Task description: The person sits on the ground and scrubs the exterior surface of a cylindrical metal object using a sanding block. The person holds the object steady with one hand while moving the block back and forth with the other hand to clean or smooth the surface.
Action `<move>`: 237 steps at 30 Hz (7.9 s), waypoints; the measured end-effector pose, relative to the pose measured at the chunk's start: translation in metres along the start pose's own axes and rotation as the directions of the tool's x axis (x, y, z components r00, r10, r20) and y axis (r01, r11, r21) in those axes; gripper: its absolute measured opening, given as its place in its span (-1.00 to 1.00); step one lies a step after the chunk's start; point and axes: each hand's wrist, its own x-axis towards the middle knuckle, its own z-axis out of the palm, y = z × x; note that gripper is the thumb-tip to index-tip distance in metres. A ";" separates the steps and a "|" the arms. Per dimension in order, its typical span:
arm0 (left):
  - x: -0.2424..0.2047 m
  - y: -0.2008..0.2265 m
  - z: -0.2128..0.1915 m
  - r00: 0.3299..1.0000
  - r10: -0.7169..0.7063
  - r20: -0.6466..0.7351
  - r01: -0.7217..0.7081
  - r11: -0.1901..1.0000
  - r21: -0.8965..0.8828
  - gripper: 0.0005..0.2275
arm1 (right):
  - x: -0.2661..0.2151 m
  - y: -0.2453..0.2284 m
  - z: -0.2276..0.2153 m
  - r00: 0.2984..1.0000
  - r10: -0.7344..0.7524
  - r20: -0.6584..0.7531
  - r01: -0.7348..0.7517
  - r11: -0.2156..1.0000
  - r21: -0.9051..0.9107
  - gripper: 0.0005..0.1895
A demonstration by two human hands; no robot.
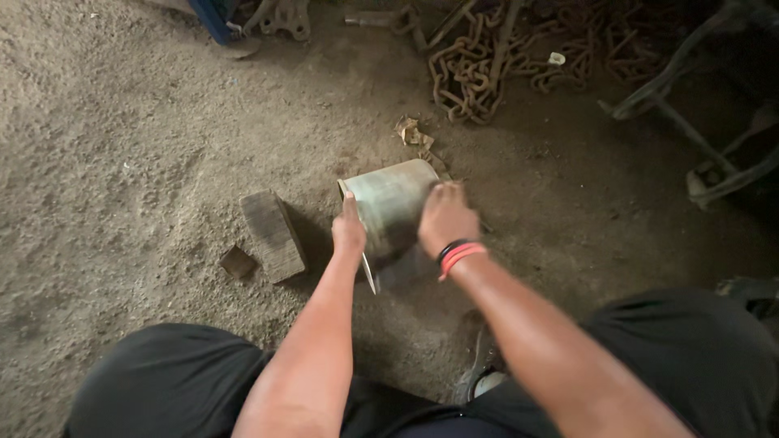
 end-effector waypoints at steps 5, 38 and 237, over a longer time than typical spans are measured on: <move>-0.031 0.049 -0.016 0.988 -0.151 0.005 0.150 0.976 -0.156 -0.22 | -0.029 -0.033 0.030 0.981 -0.087 -0.174 0.072 0.993 -0.091 -0.57; -0.024 0.046 -0.019 0.967 -0.239 0.084 0.241 0.970 -0.012 -0.06 | -0.059 -0.063 0.039 0.945 -0.314 -0.092 0.284 0.927 -0.244 -0.46; -0.055 0.134 -0.053 0.999 0.002 0.035 -0.011 0.969 0.248 -0.52 | 0.125 -0.034 0.033 0.921 -0.181 0.345 0.158 0.983 0.095 -0.64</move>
